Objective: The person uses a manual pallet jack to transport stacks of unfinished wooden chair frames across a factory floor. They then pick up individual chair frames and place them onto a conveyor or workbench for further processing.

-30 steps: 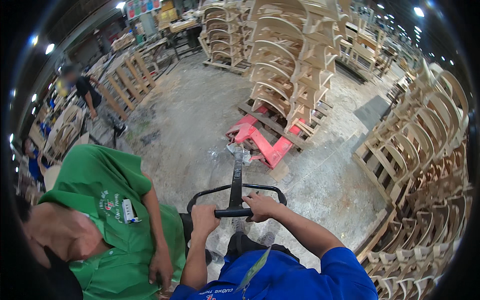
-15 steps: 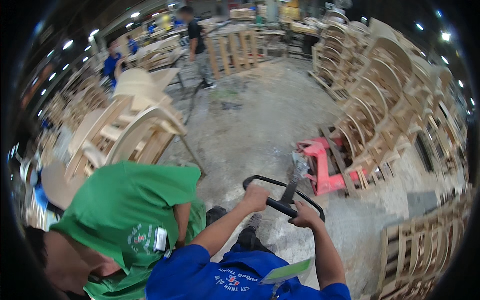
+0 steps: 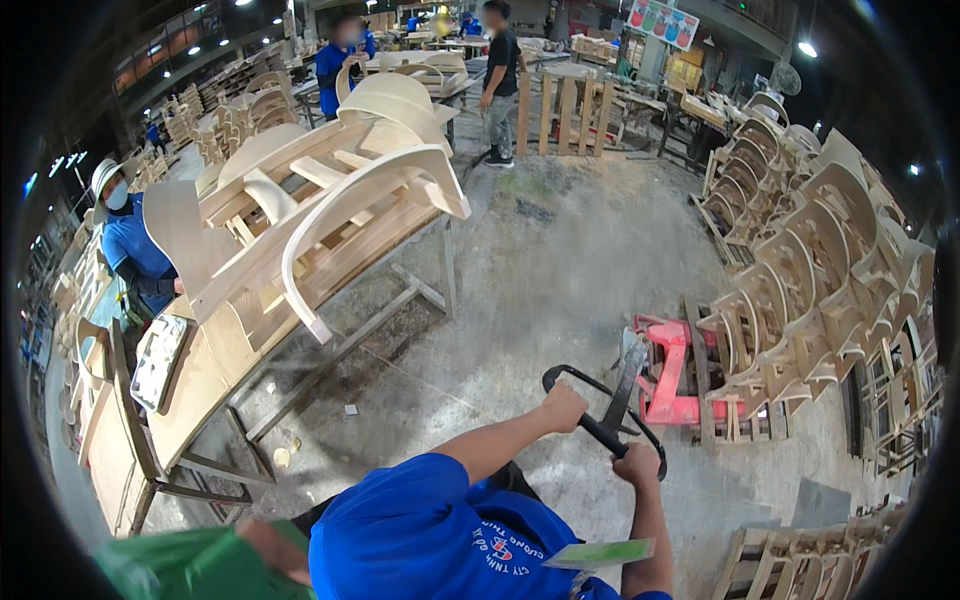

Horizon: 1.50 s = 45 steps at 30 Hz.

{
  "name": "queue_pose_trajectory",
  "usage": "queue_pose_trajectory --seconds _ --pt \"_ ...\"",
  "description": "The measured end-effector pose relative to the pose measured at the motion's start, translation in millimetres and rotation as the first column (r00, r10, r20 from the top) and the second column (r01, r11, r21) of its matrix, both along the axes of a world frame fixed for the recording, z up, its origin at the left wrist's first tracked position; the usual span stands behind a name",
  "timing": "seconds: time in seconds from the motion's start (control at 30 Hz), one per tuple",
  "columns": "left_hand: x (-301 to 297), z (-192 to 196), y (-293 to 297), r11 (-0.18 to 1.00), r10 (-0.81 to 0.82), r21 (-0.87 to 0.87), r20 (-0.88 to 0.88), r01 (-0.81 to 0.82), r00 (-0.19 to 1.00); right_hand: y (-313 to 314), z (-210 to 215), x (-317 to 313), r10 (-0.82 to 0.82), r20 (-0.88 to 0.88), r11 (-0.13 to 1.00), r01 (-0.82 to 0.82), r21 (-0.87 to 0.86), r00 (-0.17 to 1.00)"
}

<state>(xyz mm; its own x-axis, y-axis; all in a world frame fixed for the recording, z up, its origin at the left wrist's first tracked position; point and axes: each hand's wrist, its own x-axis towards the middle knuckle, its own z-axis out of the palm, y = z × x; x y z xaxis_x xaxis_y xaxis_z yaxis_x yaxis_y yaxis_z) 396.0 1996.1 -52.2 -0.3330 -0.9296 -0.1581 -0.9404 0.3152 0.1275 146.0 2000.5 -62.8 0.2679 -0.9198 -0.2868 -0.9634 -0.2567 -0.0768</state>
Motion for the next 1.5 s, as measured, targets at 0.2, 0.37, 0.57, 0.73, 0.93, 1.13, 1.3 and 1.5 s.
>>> queue_pose_trajectory --seconds 0.2,0.37,0.57,0.73,0.93,1.13,1.3,1.5 --pt "-9.5 -6.9 29.5 0.999 0.021 0.029 -0.004 -0.02 1.0 28.0 -2.6 -2.8 -0.056 -0.01 0.998 0.056 -0.003 0.998" --pt "-3.0 -12.9 71.1 0.999 0.024 -0.027 0.005 -0.024 1.0 69.0 -1.9 8.3 -0.07 -0.043 0.997 0.071 0.02 0.997" --pt "21.4 -10.0 137.5 0.989 0.044 -0.141 -0.059 -0.052 0.997 123.5 -7.3 31.5 -0.036 0.016 0.996 0.037 -0.084 0.999" --pt "43.1 -4.0 209.0 0.958 -0.003 -0.284 -0.147 -0.04 0.989 178.4 -24.8 36.4 -0.02 -0.017 0.995 0.018 -0.096 1.0" --pt "73.3 4.5 305.1 0.928 -0.011 -0.365 -0.23 -0.075 0.973 254.5 -17.9 68.7 -0.007 -0.116 1.0 0.006 -0.008 0.993" --pt "91.4 18.0 396.3 0.922 -0.023 -0.375 -0.309 -0.099 0.951 326.5 -31.0 74.9 0.043 -0.162 0.997 -0.031 0.077 0.986" --pt "70.7 38.6 464.8 0.91 -0.062 -0.413 -0.231 -0.04 0.971 388.9 -62.3 40.0 0.212 -0.085 0.976 -0.215 -0.027 0.973" --pt "83.0 17.0 538.1 0.947 0.064 -0.287 -0.282 -0.148 0.957 479.0 -60.3 41.4 0.394 0.098 0.913 -0.375 -0.162 0.914"
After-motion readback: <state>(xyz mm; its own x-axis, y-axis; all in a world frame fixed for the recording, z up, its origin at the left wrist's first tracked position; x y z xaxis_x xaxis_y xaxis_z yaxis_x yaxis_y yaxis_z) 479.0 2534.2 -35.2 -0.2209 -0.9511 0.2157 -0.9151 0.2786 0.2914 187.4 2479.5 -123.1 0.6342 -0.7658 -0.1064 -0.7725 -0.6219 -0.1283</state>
